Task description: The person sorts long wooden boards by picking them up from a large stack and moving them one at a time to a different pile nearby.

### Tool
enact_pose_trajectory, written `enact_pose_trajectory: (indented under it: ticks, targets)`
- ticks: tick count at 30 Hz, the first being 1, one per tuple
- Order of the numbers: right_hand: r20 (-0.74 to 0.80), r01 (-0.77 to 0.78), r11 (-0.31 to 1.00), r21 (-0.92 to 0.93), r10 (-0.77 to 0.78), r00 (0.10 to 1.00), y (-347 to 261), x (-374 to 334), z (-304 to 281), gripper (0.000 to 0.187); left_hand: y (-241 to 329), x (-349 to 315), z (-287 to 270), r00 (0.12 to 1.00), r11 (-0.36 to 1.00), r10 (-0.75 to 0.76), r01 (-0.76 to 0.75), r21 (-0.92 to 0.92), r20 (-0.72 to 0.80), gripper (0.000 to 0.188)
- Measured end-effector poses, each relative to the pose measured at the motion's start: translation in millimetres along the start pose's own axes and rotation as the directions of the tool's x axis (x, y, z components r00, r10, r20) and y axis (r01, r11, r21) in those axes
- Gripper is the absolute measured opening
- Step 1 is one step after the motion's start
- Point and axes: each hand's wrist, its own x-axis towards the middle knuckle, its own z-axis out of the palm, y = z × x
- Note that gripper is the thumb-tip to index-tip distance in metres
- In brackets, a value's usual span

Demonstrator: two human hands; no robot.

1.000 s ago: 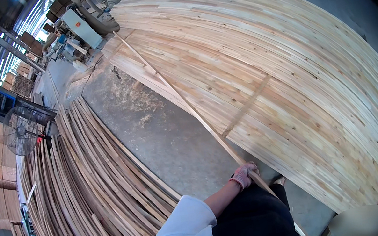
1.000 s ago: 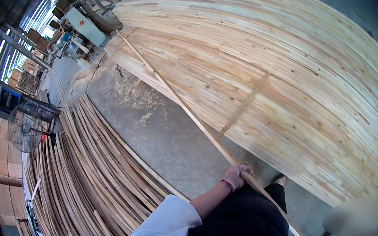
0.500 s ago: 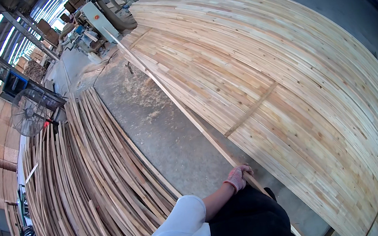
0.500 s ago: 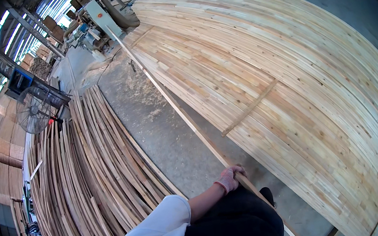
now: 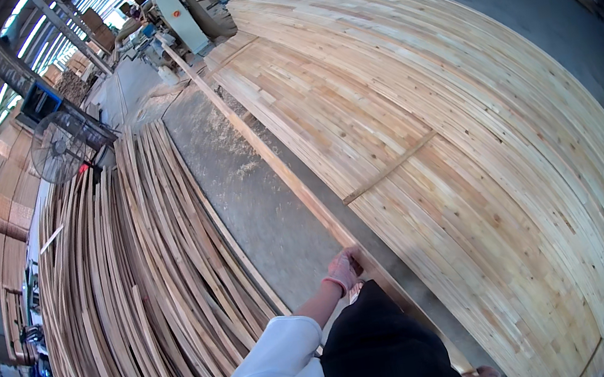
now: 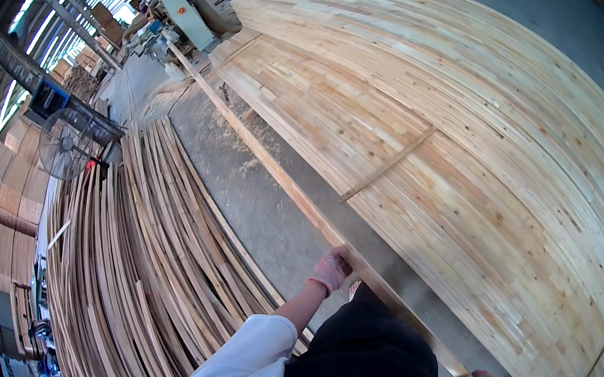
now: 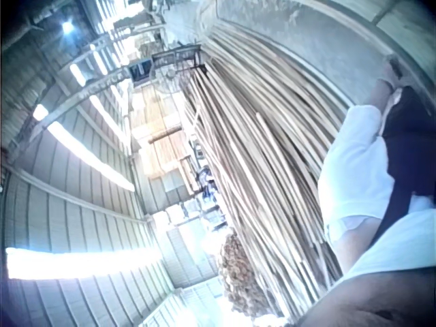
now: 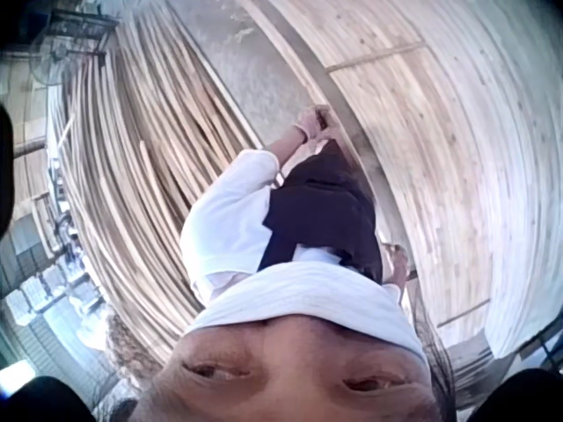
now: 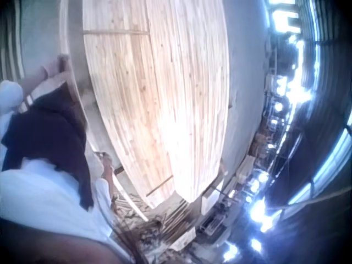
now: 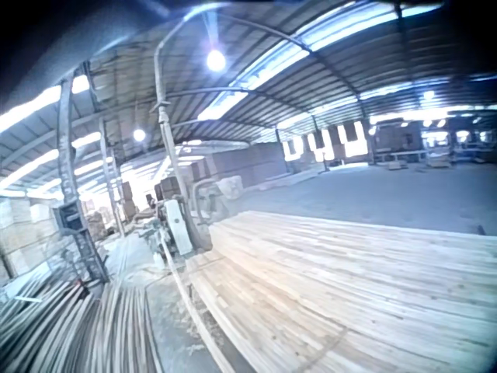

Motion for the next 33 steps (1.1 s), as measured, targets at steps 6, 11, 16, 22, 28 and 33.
enact_pose_trajectory:
  ticks: [6, 11, 16, 22, 28, 33]
  targets:
    - [-0.064, 0.294, 0.955, 0.036, -0.291, 0.955, -127.0, 3.9, -44.7, 0.054, -62.9, -14.0, -18.2, 0.946, 0.949, -0.284, 0.253, 0.189, 0.159, 0.019]
    - [0.010, 0.447, 0.785, 0.429, -0.499, 0.866, -184.6, 34.9, -42.0, 0.052, -123.7, -106.4, 23.3, 0.708, 0.740, -0.667, 0.665, 0.098, 0.235, 0.037]
    - [-0.198, 0.513, 0.528, 0.677, -0.541, 0.817, -184.7, -8.1, -68.5, 0.045, -86.8, -123.2, 33.0, 0.882, 0.847, -0.439, 0.344, 0.404, 0.171, 0.030]
    - [-0.244, 0.161, 0.982, -0.101, -0.181, 0.953, 76.6, -11.7, -50.9, 0.049, 33.9, -104.5, 20.9, 0.903, 0.911, -0.203, 0.034, 0.410, 0.378, 0.031]
    - [-0.189, -0.364, 0.881, 0.303, 0.430, 0.883, 55.0, -188.4, -115.6, 0.065, 177.7, -115.3, 62.7, 0.934, 0.921, 0.023, -0.158, 0.355, 0.355, 0.035]
    - [-0.295, -0.237, 0.867, 0.438, 0.388, 0.873, -31.1, -215.4, -135.6, 0.068, 255.0, -78.2, 80.6, 0.919, 0.912, 0.135, -0.262, 0.317, 0.370, 0.036]
